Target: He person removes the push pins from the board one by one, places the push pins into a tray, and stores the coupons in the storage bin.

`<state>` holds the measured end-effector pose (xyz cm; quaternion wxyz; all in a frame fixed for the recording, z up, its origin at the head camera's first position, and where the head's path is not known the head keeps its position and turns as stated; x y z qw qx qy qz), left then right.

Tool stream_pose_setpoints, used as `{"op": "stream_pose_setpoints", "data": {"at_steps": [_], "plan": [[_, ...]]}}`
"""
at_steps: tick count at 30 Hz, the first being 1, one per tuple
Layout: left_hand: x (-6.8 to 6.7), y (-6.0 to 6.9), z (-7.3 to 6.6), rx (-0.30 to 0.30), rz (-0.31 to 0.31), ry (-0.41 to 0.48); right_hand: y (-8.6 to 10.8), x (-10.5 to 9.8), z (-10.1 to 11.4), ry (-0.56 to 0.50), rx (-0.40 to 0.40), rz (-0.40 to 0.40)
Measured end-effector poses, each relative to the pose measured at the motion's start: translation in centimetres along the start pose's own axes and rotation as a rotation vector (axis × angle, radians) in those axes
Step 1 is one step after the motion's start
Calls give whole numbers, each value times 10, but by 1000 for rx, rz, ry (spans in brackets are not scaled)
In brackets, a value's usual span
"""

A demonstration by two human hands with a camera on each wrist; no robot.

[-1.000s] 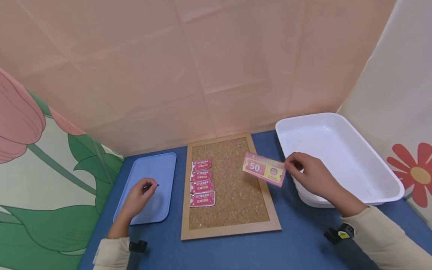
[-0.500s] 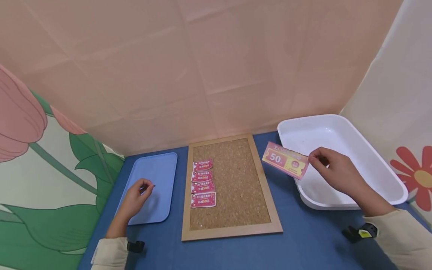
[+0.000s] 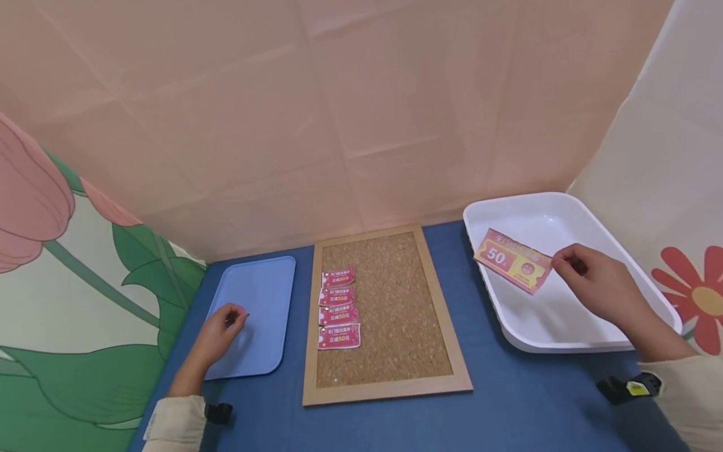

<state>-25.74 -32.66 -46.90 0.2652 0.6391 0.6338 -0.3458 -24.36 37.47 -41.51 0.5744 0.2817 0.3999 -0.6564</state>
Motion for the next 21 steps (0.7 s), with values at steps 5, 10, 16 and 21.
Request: {"op": "stream_pose_setpoints", "data": {"at_steps": [5, 10, 16, 21], "plan": [[-1, -2, 11, -43, 26, -10, 2, -3, -10, 10, 25, -10], [-2, -3, 19, -70, 45, -41, 4, -6, -16, 24, 48, 7], [1, -2, 27, -76, 54, -105, 5, -3, -22, 21, 60, 24], [4, 1, 26, -98, 84, -153, 6, 3, -24, 1, 50, 36]]}}
Point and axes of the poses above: each hand's wrist, its own y-axis away from the middle knuckle, its own x-axis out of the palm, z = x × y, the point moved 6 cm from there along -y, towards the middle knuckle, and after that the axes turned 3 degrees about z, right-handed, at the moved point
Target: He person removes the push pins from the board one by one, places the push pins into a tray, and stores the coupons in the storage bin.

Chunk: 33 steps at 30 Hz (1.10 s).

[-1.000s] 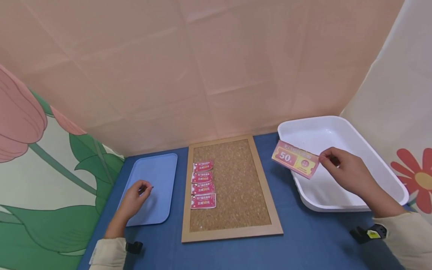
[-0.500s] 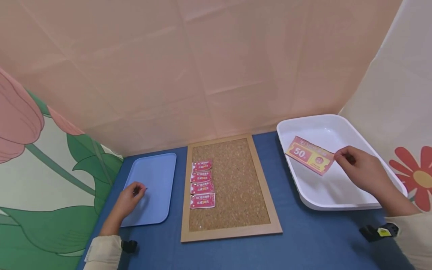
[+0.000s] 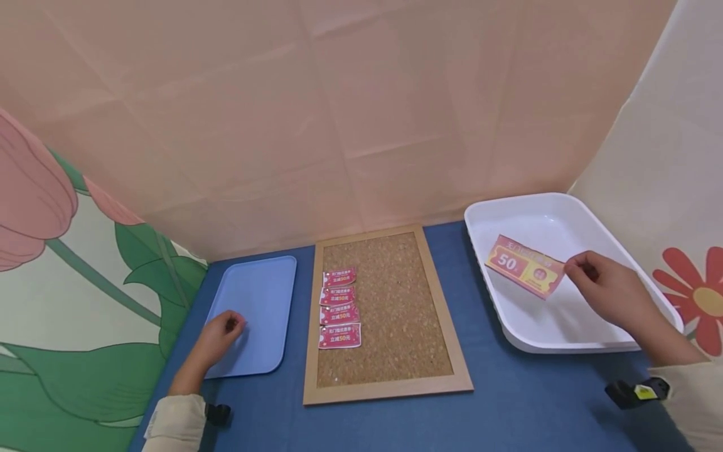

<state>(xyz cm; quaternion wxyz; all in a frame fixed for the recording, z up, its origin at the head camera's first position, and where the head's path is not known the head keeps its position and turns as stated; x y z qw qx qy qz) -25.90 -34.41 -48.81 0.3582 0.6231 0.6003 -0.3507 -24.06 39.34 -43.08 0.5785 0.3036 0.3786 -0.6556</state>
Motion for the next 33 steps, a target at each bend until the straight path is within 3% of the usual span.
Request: {"op": "stream_pose_setpoints", "data": {"at_steps": [12, 19, 33], "plan": [[10, 1, 6, -27, 59, -60, 1, 13, -6, 6, 17, 44], [11, 0, 6, -2, 40, -65, 1, 12, -3, 4, 15, 40], [6, 4, 0, -41, 35, -46, 1, 9, -1, -10, -11, 20]]}}
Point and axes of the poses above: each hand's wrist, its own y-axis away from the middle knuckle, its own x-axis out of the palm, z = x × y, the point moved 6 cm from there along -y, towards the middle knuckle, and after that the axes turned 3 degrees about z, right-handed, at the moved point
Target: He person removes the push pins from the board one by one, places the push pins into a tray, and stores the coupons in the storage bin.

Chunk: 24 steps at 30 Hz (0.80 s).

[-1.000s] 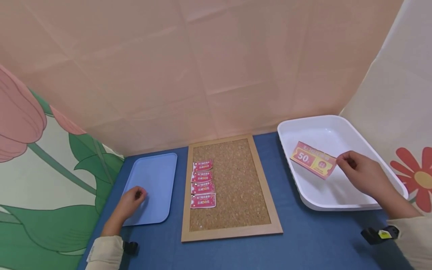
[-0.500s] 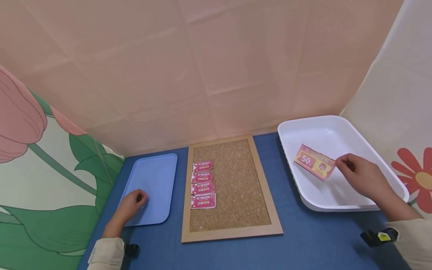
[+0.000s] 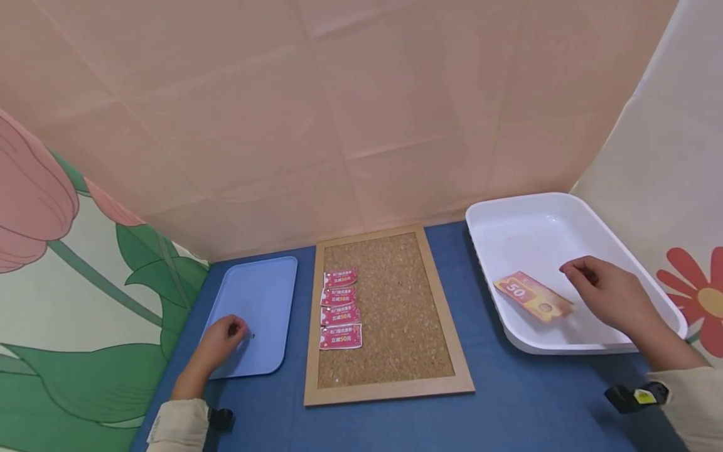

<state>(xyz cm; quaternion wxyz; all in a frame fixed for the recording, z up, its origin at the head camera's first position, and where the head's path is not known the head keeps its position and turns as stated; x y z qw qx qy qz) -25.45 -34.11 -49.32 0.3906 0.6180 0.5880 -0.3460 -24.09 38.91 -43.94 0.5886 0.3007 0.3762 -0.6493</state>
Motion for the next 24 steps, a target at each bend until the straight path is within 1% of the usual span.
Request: {"op": "stream_pose_setpoints", "data": {"at_steps": [2, 5, 8, 10, 15, 18, 21, 24], "plan": [[-1, 1, -2, 5, -9, 0, 1, -1, 0, 0, -1, -6], [-2, 2, -9, 32, -37, -4, 3, -1, 3, -12, 5, -4], [-5, 4, -22, 83, -80, -12, 5, -1, 12, -14, 0, -17], [-8, 6, -33, 116, -110, -10, 4, -1, 23, -15, -21, -28], [-14, 10, -63, 205, -180, 8, 4, -2, 57, -31, -112, -72], [-16, 13, -81, 251, -201, 16, 6, 1, 78, -60, -184, -119], [-15, 16, -97, 277, -204, 32, 10, 10, 99, -81, -254, -149], [-11, 19, -112, 284, -208, 44, 15, 21, 119, -75, -311, -166]]}}
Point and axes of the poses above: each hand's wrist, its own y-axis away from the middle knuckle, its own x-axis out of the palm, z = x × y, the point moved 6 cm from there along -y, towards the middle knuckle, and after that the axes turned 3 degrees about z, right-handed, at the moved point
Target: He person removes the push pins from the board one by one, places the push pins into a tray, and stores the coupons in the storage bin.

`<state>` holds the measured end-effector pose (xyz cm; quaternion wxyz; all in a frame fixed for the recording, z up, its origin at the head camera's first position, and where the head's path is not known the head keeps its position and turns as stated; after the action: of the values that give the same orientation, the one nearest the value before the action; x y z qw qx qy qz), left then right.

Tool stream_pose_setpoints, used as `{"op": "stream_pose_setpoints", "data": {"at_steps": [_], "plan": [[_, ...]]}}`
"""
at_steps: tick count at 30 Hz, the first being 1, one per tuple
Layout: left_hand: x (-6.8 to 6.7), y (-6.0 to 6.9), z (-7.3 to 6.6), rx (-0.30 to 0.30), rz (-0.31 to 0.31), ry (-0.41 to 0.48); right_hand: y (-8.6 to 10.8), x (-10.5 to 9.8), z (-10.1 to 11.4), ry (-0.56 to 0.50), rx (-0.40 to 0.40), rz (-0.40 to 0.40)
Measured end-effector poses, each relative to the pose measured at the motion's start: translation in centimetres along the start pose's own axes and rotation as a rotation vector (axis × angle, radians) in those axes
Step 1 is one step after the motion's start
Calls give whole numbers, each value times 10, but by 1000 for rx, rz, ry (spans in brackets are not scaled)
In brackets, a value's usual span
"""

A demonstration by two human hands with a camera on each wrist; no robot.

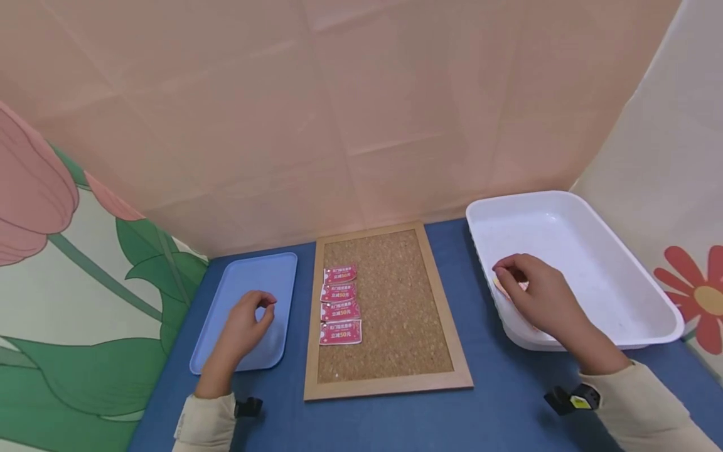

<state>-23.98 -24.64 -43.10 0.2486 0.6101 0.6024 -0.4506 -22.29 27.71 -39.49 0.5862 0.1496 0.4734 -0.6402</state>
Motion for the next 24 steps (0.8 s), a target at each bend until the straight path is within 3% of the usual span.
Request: {"op": "stream_pose_setpoints", "data": {"at_steps": [6, 11, 24], "plan": [[9, -6, -32, -9, -24, 75, -2, 20, 30, 16, -77, 3], [14, -9, -51, 7, -24, 119, -5, 31, 43, 3, -111, 6], [32, -11, -65, 54, 31, 142, -10, 70, 76, -122, -149, 44]]}}
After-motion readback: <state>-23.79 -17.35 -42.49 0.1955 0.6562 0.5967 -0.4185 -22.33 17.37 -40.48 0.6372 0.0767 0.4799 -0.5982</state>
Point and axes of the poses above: each hand's wrist, its own y-axis away from the middle knuckle, its own x-axis out of the palm, z = x × y, the point moved 6 cm from there along -y, towards the middle knuckle, and after that the axes turned 3 degrees about z, right-handed, at the moved point
